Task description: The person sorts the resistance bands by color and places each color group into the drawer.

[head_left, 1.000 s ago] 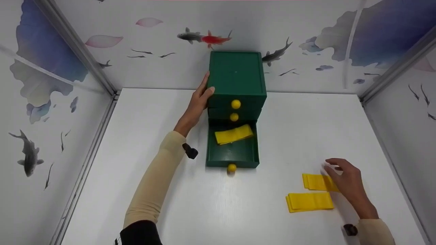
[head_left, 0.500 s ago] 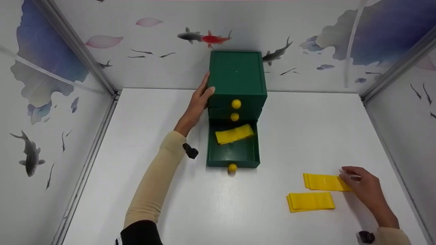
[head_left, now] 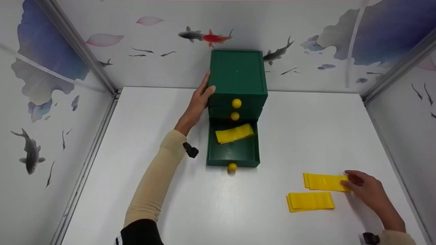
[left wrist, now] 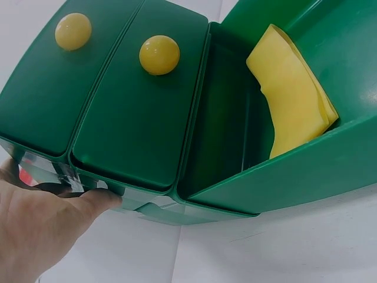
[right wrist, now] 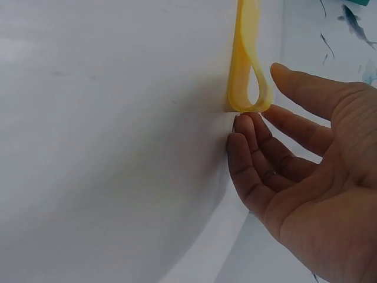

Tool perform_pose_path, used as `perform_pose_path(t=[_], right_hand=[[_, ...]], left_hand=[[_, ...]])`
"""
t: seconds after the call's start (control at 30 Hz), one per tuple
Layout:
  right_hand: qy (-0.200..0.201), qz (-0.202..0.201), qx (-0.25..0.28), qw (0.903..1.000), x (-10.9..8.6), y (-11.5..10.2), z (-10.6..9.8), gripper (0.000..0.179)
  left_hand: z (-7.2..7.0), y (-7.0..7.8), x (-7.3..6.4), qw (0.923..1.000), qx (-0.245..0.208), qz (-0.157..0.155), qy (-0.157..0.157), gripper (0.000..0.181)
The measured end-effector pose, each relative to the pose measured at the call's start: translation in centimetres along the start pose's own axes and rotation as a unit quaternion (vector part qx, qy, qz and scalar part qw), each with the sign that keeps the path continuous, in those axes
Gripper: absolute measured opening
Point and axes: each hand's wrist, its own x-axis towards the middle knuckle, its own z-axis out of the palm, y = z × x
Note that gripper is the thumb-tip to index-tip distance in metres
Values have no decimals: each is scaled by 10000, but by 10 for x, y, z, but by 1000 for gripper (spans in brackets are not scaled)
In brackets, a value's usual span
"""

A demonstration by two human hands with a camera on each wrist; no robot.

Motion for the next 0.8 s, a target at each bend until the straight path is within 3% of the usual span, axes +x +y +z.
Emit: perform_pose_path(t=[0.4, 0.57, 0.8], right_hand=[[-205, 381, 136, 9990, 3, -10, -2, 48], [336, 41, 206, 9992, 1, -14, 6, 37], [1114, -568, 344, 9916, 0, -30, 13, 22]], left_hand=[[0, 1, -1, 10000, 26, 23, -19, 70], [1, 2, -1, 10000, 8, -18, -1, 71], [1, 3, -1, 10000, -2, -20, -23, 71]])
